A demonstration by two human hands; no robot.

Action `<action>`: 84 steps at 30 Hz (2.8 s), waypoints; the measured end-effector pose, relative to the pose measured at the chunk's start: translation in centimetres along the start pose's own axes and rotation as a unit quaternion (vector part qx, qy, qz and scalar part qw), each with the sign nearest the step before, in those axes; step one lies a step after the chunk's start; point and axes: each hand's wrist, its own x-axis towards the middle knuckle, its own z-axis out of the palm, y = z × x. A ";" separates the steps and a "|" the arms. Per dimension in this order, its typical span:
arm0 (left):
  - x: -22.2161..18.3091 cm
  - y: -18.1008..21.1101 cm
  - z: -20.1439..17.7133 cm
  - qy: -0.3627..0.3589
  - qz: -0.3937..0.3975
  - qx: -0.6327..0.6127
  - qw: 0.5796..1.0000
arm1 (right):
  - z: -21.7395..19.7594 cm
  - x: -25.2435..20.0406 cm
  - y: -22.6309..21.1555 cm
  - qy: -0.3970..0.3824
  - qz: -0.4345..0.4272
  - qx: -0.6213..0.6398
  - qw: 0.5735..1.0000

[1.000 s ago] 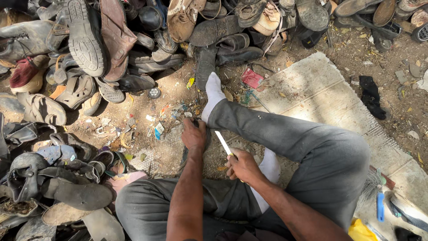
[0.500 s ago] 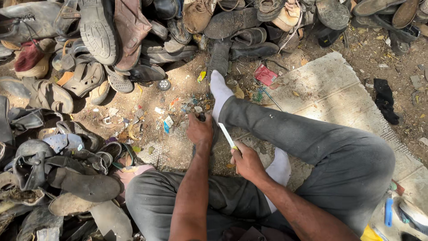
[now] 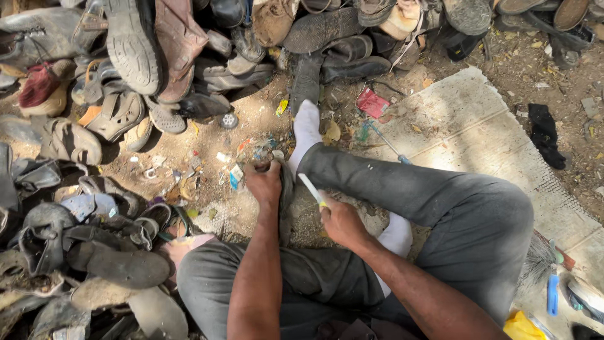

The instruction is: The person uses a small tool to scrape and trim the edges and sole of a black shoe while sitting on the ground surrounded by a large pile of old footwear.

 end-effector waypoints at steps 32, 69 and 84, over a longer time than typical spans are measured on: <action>-1.7 2.7 0.9 -0.010 -0.057 0.103 0.993 | -0.8 6.2 -2.6 -0.091 0.047 -0.135 0.986; -1.5 5.0 -0.1 -0.059 -0.124 0.127 0.982 | 4.6 3.3 0.2 -0.168 0.130 -0.055 0.976; -1.1 4.2 -0.3 -0.032 -0.103 0.137 0.985 | 3.3 -5.0 -1.5 -0.066 -0.056 -0.028 0.996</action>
